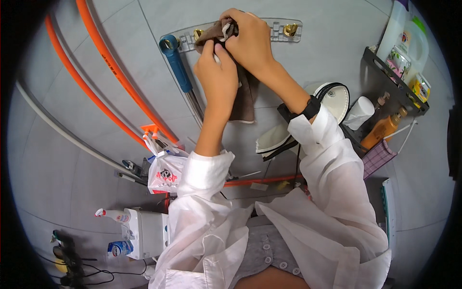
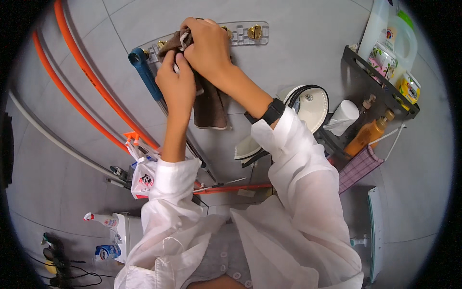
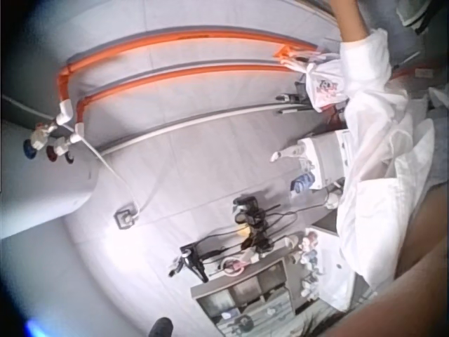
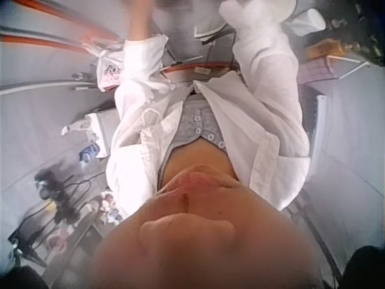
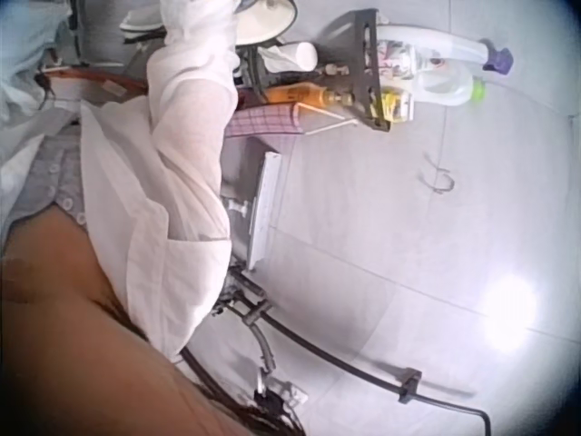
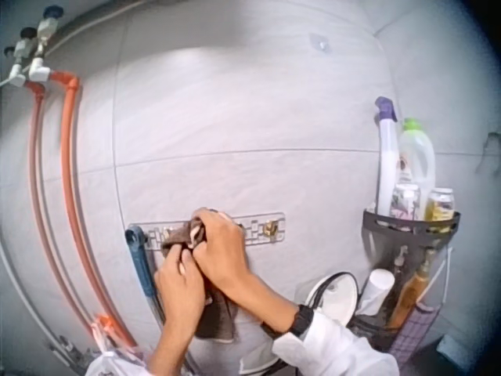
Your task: Wash a brown cleaning cloth in a sink and then hang it to dry.
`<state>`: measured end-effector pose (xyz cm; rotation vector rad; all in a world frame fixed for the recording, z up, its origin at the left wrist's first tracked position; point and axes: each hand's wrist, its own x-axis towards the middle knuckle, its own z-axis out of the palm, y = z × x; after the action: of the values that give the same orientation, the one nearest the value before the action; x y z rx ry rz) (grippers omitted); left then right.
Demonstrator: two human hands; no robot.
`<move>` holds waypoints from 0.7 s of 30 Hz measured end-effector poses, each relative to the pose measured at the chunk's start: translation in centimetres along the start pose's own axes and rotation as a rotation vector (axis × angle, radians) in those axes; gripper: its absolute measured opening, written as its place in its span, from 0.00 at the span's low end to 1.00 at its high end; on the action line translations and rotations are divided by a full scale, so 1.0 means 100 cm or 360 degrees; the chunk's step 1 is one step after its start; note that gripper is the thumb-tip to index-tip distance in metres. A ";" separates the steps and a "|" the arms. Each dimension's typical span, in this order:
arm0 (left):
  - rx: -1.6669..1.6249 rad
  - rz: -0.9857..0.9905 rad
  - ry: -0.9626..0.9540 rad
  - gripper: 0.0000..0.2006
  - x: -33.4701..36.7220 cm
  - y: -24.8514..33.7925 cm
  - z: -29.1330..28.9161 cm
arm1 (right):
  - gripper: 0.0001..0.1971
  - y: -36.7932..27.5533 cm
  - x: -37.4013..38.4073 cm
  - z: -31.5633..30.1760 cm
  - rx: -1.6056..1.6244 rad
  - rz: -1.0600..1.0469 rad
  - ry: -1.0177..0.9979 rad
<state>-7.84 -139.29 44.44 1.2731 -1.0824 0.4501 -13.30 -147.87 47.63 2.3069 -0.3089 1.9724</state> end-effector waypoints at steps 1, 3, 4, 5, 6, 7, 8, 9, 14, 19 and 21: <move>-0.0020 -0.0031 0.0075 0.14 -0.007 -0.003 -0.001 | 0.14 -0.003 0.001 0.004 0.0183 0.0100 0.0030; -0.0009 0.0000 0.0130 0.17 -0.020 -0.009 0.001 | 0.15 -0.008 0.001 0.001 0.0335 0.0255 0.0060; 0.0032 -0.0025 0.0111 0.17 -0.026 -0.013 0.000 | 0.15 -0.011 -0.003 0.004 0.0363 0.0251 0.0065; 0.0025 0.0038 0.0084 0.16 -0.030 -0.014 0.000 | 0.15 -0.009 -0.008 0.005 0.0445 0.0311 0.0214; 0.0019 0.0100 0.0057 0.16 -0.033 -0.015 -0.001 | 0.16 -0.008 -0.015 0.006 0.0528 0.0369 0.0362; 0.0037 0.0111 0.0075 0.16 -0.035 -0.014 -0.009 | 0.17 -0.017 -0.023 0.008 0.0615 0.0548 0.0448; 0.0002 0.0164 0.0023 0.15 -0.039 -0.013 -0.013 | 0.17 -0.020 -0.033 0.010 0.0572 0.0545 0.0588; -0.0034 0.0217 -0.0030 0.15 -0.041 -0.012 -0.016 | 0.18 -0.021 -0.045 0.010 0.0467 0.0472 0.0572; -0.0225 -0.0025 -0.0019 0.17 -0.052 -0.013 -0.023 | 0.29 -0.026 -0.086 0.011 -0.0199 0.0211 0.0241; -0.0246 0.0011 -0.0058 0.23 -0.067 -0.018 -0.008 | 0.33 -0.016 -0.101 0.019 -0.0216 0.0555 -0.0802; -0.0210 0.0017 -0.0065 0.24 -0.068 -0.017 -0.004 | 0.30 -0.002 -0.108 0.031 0.0062 0.0080 -0.0591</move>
<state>-9.53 -137.56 37.89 1.1650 -1.1355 0.3562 -11.87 -147.29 36.50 2.7089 -0.3596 1.5700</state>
